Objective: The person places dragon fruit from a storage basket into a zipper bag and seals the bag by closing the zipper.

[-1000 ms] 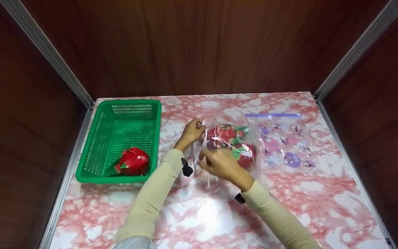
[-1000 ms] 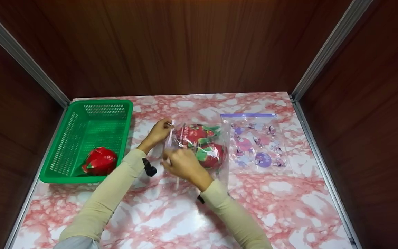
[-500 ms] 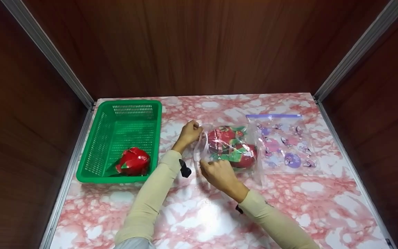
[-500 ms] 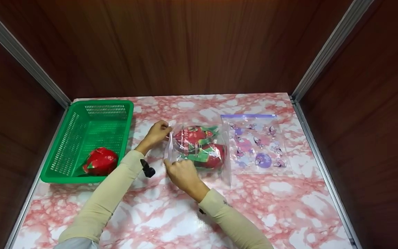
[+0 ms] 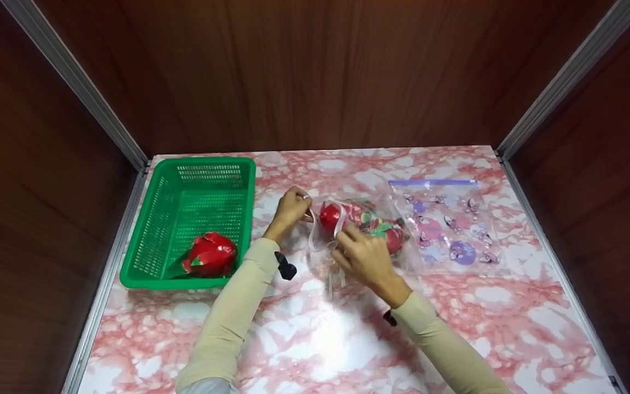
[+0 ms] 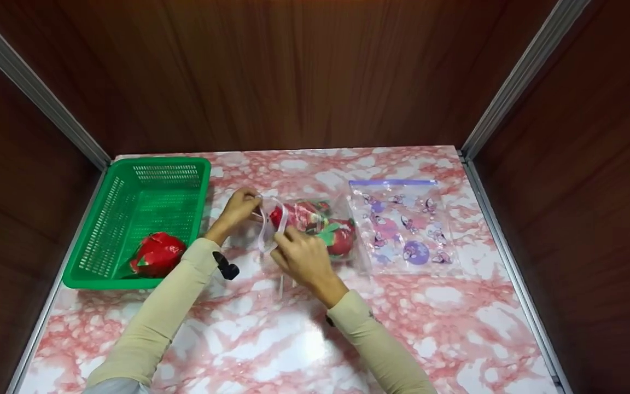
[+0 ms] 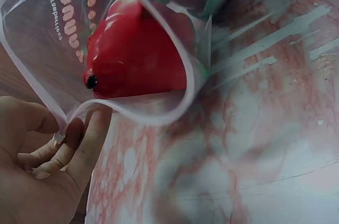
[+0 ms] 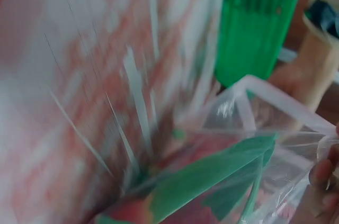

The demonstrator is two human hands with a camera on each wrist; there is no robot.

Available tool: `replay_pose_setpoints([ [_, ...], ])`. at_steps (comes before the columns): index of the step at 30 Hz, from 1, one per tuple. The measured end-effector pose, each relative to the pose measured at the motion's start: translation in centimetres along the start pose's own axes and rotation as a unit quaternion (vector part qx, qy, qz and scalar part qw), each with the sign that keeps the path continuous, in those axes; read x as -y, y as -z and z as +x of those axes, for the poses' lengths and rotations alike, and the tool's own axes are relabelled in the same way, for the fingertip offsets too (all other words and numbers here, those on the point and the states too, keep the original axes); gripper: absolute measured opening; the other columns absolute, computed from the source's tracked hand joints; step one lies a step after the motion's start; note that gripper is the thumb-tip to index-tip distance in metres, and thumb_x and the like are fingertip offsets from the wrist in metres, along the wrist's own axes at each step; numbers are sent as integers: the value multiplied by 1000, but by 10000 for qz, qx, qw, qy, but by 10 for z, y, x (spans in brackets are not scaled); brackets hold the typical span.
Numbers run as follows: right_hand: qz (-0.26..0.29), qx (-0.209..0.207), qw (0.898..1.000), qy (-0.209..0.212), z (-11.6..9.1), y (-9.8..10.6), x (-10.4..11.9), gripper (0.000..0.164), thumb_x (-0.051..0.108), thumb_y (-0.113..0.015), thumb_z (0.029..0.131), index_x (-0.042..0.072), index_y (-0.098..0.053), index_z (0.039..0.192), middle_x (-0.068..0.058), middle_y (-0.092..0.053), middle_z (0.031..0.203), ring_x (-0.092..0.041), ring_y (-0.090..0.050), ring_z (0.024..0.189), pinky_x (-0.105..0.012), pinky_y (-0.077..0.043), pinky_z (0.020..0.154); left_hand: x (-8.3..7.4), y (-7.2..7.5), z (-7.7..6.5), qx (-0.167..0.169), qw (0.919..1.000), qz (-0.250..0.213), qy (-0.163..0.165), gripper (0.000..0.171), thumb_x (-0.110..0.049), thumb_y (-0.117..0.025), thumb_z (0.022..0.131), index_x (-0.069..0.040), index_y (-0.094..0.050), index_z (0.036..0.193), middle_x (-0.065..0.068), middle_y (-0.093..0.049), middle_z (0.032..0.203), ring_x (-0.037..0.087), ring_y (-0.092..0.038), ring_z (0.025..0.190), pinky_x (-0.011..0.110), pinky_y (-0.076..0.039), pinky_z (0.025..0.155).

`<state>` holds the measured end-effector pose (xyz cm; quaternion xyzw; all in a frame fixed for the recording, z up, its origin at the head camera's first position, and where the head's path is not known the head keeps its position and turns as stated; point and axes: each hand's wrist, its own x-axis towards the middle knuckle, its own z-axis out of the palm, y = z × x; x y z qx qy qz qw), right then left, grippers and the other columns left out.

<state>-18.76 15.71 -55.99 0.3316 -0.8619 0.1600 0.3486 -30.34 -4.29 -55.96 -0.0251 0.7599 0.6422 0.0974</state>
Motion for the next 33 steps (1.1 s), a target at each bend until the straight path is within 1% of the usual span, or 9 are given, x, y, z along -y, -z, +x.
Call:
replay_pose_setpoints([
  [3,60,-333,9992,-197,4,7,-9,13,15,-71,88,12,-60,82,0,-60,74,-7,-34,49,-23,-30,40,-2,4,0,-24,9995,-251,-167,27,-1,-53,98,6,-59,124,10,-59,87,16,-67,63,33,-65,62],
  [7,208,-620,9967,-479,7,15,-17,9,16,-69,88,10,-63,84,-2,-64,78,-18,-52,59,-31,-44,46,-6,10,-1,2,9984,-471,-304,25,-2,-56,102,12,-69,118,7,-60,80,15,-68,62,38,-67,70],
  [10,661,-756,9919,-775,11,21,-23,3,10,-68,87,9,-66,86,-6,-69,82,-25,-61,73,-36,-53,58,-8,15,-1,61,9959,-836,-355,28,-1,-55,103,18,-70,117,11,-65,81,13,-69,63,35,-66,72],
  [13,1160,-1015,9816,-1132,15,26,-29,5,2,-66,83,7,-65,85,-8,-68,81,-26,-61,74,-38,-53,64,-11,18,-2,123,9934,-1011,-530,30,3,-57,97,18,-69,120,11,-68,87,12,-72,69,29,-65,75],
  [17,1515,-1421,9661,-1533,21,32,-39,8,-4,-62,80,3,-64,84,-12,-65,78,-27,-59,72,-34,-50,67,-13,21,-3,40,9925,-695,-1006,27,7,-67,92,13,-72,119,8,-69,90,27,-81,83,30,-66,80],
  [22,1718,-1832,9483,-1937,31,41,-52,8,-9,-60,80,-1,-62,83,-15,-61,77,-27,-57,74,-28,-45,71,-18,25,-6,-400,9842,78,-1720,17,3,-78,92,8,-77,108,7,-68,92,39,-76,97,35,-65,85],
  [25,1807,-2046,9359,-2228,36,46,-61,10,-14,-60,82,-4,-62,82,-16,-61,76,-27,-59,73,-22,-47,73,-25,28,-8,-638,9765,467,-2007,16,-4,-83,90,4,-78,103,8,-61,100,31,-72,100,36,-62,92],
  [28,1900,-2191,9217,-2575,40,53,-69,11,-18,-61,85,-7,-61,82,-16,-63,76,-24,-62,73,-17,-50,76,-32,31,-10,-697,9723,474,-2182,16,-7,-83,92,3,-76,101,12,-62,111,28,-71,107,36,-59,98],
  [33,2159,-2197,8978,-3149,50,69,-72,6,-17,-60,92,-14,-59,87,-22,-67,83,-8,-62,78,-13,-50,79,-43,34,-15,-695,9710,182,-2280,14,-6,-77,96,3,-68,102,15,-72,109,15,-68,99,24,-54,87],
])
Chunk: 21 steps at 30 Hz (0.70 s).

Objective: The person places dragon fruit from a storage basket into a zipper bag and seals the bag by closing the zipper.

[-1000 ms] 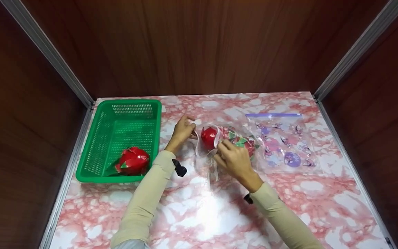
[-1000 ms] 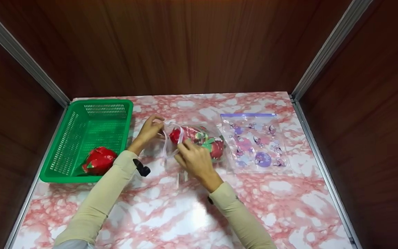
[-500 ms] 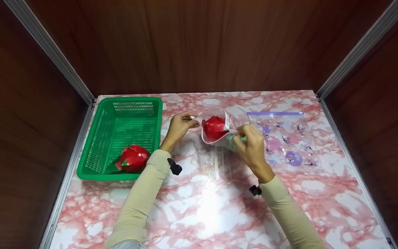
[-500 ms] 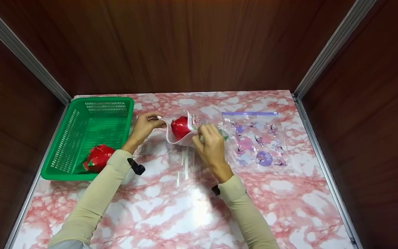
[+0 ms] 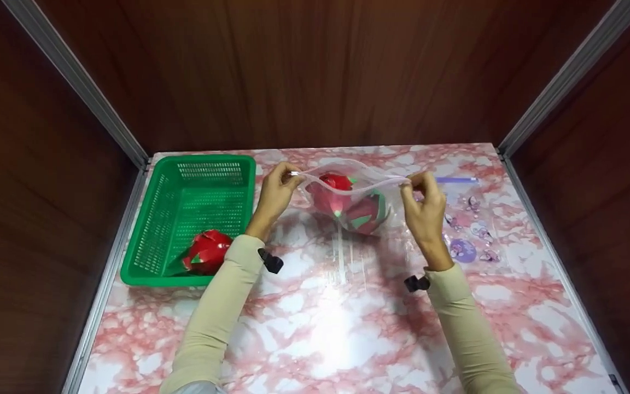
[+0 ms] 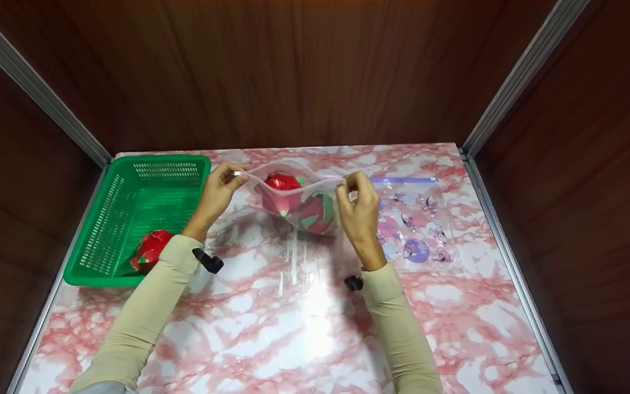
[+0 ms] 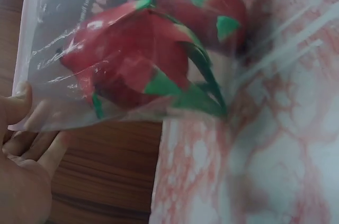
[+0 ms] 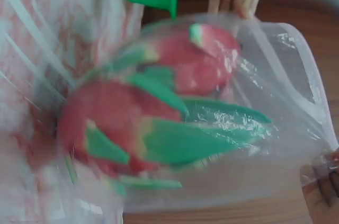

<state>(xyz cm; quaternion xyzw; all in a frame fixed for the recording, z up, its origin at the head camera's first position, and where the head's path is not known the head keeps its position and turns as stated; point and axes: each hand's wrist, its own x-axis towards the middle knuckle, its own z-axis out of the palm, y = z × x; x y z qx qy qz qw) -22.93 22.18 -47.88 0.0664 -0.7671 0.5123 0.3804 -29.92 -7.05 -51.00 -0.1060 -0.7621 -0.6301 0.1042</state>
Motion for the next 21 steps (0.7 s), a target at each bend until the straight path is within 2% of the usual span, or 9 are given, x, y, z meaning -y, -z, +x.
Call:
replay_pose_setpoints([
  [4,303,44,9987,-410,6,4,14,5,-14,-58,95,-18,-57,91,-25,-66,83,-1,-60,75,-14,-49,74,-8,3,-2,-36,10000,-44,-66,13,-5,-74,98,2,-63,102,12,-73,98,9,-67,89,20,-50,79],
  [8,470,64,9970,-615,9,5,17,7,-13,-57,96,-18,-56,93,-25,-65,82,-4,-60,71,-15,-48,70,-10,4,-5,-109,9997,-110,-192,7,0,-70,100,2,-63,104,15,-75,97,10,-68,86,20,-52,78],
  [11,534,162,9960,-704,9,4,12,7,-12,-57,97,-19,-56,94,-30,-66,85,-3,-61,71,-15,-50,70,-10,5,-9,-166,9989,-409,-166,3,6,-64,101,3,-64,104,18,-76,96,10,-70,81,20,-56,75],
  [14,649,216,9945,-798,9,4,7,8,-12,-57,98,-19,-55,95,-35,-66,88,-2,-62,72,-15,-51,71,-11,6,-13,-211,9963,-827,-105,6,10,-60,102,5,-64,103,19,-78,93,10,-73,77,21,-59,71],
  [16,739,224,9935,-838,9,3,5,7,-13,-57,98,-20,-55,95,-37,-66,90,-5,-64,73,-14,-52,72,-11,7,-15,-264,9947,-981,-159,6,10,-61,101,5,-64,103,18,-78,91,14,-75,76,25,-61,70],
  [18,832,234,9926,-847,9,3,6,7,-14,-57,98,-21,-56,96,-37,-66,90,-5,-65,73,-15,-53,73,-9,9,-17,-297,9938,-1043,-236,6,10,-62,100,5,-66,102,17,-79,90,14,-75,77,26,-63,71],
  [21,918,265,9914,-897,8,1,4,7,-15,-58,97,-22,-56,97,-36,-67,90,-12,-67,75,-17,-55,76,-4,11,-20,-345,9937,-1018,-327,2,7,-68,99,5,-68,100,16,-79,90,10,-75,80,27,-63,75],
])
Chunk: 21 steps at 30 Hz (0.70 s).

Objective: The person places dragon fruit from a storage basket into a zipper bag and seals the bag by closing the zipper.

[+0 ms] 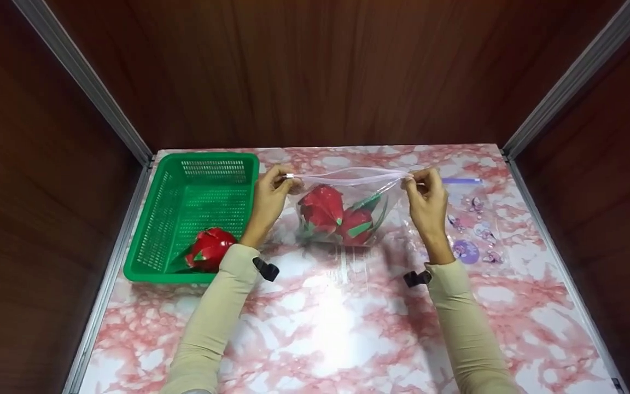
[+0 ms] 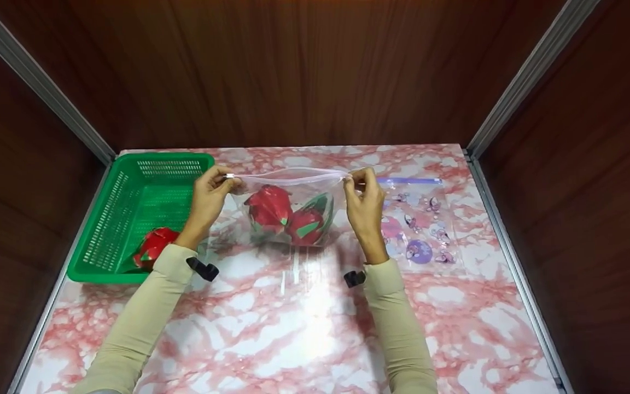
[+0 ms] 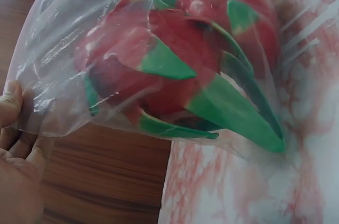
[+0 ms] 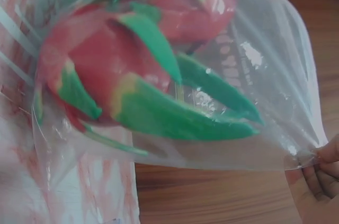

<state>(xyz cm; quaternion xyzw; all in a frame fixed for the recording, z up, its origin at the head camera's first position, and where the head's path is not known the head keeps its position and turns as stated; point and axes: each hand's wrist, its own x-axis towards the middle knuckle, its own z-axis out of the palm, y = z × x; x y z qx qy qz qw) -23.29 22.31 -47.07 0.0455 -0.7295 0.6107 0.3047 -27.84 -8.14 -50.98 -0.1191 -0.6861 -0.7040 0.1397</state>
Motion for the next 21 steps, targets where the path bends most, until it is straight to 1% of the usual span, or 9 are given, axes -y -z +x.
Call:
replay_pose_setpoints([
  [2,-8,-12,10000,-60,1,0,-3,8,-15,-58,98,-22,-56,97,-34,-67,90,-11,-67,76,-18,-55,76,2,1,0,3,10000,27,-23,4,6,-69,98,8,-68,101,17,-79,91,5,-74,81,24,-62,77],
  [4,-35,-33,9999,-148,3,0,-6,9,-13,-59,98,-21,-56,99,-33,-68,91,-15,-67,77,-19,-55,76,3,1,1,2,10000,40,-25,8,5,-70,97,10,-68,103,17,-79,92,3,-74,82,23,-62,78],
  [7,-114,-31,9996,-239,6,-1,-8,10,-12,-60,99,-21,-57,101,-33,-68,94,-14,-66,78,-19,-53,76,3,0,1,14,10000,-26,-16,12,7,-67,99,14,-66,108,19,-79,96,3,-74,85,24,-62,82],
  [11,-279,-40,9991,-319,7,-1,-8,11,-10,-61,99,-20,-57,103,-33,-69,97,-11,-65,81,-17,-52,78,5,-1,1,34,10000,-61,19,14,8,-63,101,14,-65,113,22,-76,100,4,-71,91,27,-61,88],
  [15,-321,-63,9985,-447,8,0,-9,13,-10,-63,99,-21,-58,103,-32,-69,96,-9,-67,80,-15,-53,78,6,-2,-1,116,9999,31,112,18,3,-64,103,12,-64,119,22,-72,107,6,-67,97,26,-59,91],
  [18,-314,-99,9979,-552,9,2,-18,12,-11,-63,99,-21,-58,103,-32,-69,96,-9,-68,79,-15,-54,75,5,-3,-3,120,9996,127,210,21,-1,-65,104,10,-65,122,21,-70,112,8,-66,101,22,-57,92],
  [21,-349,-119,9973,-641,11,5,-33,13,-9,-63,99,-21,-58,104,-31,-70,96,-6,-67,78,-14,-53,74,4,-3,-4,13,9991,227,349,21,-2,-67,103,9,-66,121,20,-71,114,8,-66,101,19,-56,91],
])
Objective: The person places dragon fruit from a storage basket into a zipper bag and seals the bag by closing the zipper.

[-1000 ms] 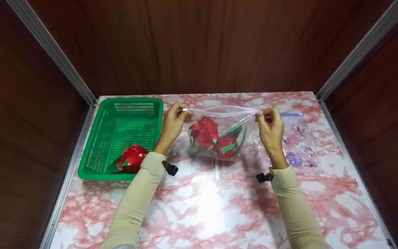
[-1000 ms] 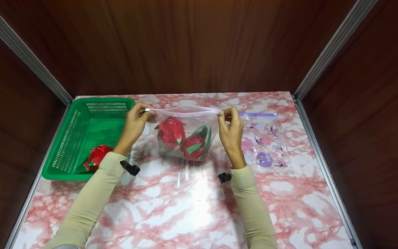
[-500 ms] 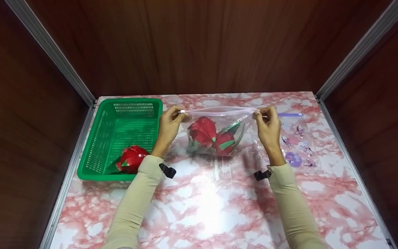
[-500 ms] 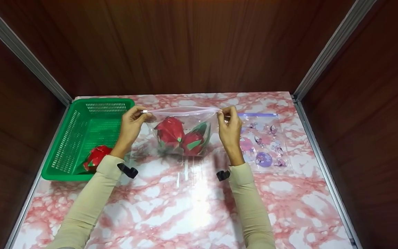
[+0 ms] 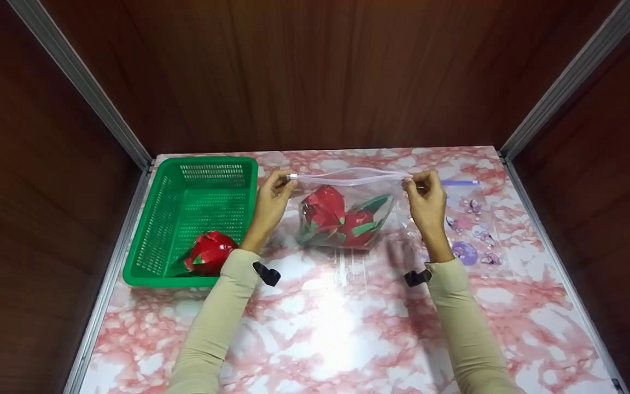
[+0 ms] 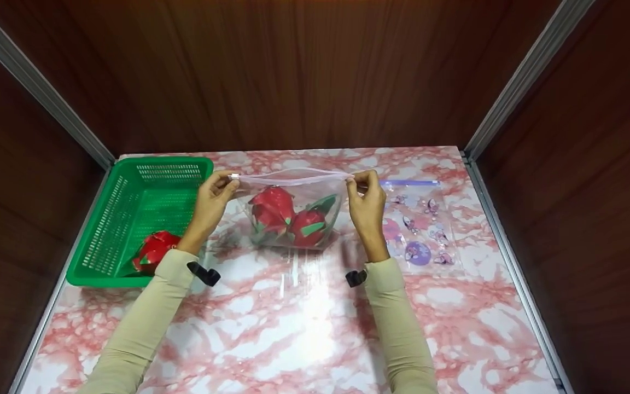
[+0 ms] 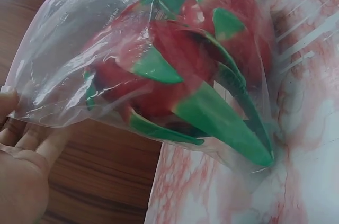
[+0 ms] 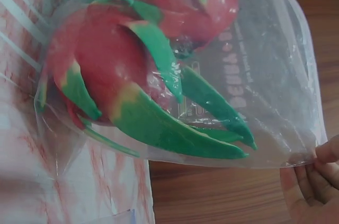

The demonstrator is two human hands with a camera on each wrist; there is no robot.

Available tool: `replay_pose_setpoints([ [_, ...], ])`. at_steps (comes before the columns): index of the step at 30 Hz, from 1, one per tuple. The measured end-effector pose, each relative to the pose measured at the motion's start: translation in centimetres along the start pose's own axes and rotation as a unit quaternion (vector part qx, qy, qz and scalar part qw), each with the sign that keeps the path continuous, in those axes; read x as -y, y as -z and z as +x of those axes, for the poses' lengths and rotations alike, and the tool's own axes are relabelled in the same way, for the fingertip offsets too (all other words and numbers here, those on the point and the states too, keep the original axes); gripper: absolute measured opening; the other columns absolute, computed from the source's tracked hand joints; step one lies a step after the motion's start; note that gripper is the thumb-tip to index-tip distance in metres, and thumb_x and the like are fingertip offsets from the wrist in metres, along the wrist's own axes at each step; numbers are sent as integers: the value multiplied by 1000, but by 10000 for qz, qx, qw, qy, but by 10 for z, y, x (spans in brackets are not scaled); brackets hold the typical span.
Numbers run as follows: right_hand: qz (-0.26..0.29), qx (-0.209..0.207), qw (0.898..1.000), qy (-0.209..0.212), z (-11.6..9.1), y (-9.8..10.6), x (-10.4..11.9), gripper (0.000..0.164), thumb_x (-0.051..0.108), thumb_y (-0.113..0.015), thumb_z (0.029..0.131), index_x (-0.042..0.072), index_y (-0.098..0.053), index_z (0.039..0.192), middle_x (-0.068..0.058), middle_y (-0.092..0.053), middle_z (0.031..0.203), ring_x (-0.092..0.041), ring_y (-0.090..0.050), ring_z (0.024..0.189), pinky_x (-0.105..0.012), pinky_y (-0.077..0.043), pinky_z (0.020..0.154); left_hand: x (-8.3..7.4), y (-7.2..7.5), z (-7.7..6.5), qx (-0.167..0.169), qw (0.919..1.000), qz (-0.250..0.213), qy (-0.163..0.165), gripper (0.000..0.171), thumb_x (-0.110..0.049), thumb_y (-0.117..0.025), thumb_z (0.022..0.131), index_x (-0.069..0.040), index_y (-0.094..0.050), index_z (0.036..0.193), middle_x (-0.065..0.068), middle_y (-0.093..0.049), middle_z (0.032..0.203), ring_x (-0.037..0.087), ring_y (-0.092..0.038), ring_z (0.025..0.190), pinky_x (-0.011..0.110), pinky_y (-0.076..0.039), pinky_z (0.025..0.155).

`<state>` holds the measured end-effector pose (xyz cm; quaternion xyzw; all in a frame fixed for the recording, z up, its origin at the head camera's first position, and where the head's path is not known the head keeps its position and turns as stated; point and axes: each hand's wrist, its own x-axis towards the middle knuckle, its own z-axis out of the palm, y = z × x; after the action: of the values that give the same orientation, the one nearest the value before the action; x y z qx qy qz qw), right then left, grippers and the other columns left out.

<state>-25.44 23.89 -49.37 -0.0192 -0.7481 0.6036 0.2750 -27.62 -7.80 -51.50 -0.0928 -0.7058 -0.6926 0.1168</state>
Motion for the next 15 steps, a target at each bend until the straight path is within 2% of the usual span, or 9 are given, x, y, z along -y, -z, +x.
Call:
replay_pose_setpoints([
  [4,-118,100,9998,-94,4,2,-11,15,-4,-64,100,-17,-59,108,-27,-70,98,-2,-65,79,-12,-52,72,1,-1,-2,-188,9997,25,145,18,-2,-69,102,11,-69,114,23,-72,114,9,-69,98,18,-57,88],
  [7,-276,228,9993,-112,6,4,-10,16,-2,-65,100,-12,-62,112,-23,-71,104,-4,-65,84,-14,-53,76,2,-2,-2,-319,9993,13,182,17,-3,-70,101,11,-70,111,22,-73,112,9,-70,96,18,-57,86],
  [12,-585,472,9970,210,12,7,-2,22,-2,-65,98,-8,-66,119,-23,-70,116,-21,-66,104,-34,-54,100,0,-4,-3,-411,9988,-117,234,18,-3,-71,101,12,-71,110,21,-74,108,9,-71,93,21,-60,85],
  [15,-829,589,9933,555,18,7,6,26,-3,-67,95,-7,-69,120,-23,-70,120,-31,-64,113,-44,-50,109,-1,-4,-4,-424,9986,-215,244,17,-3,-71,101,12,-71,109,18,-74,105,8,-71,91,25,-62,85],
])
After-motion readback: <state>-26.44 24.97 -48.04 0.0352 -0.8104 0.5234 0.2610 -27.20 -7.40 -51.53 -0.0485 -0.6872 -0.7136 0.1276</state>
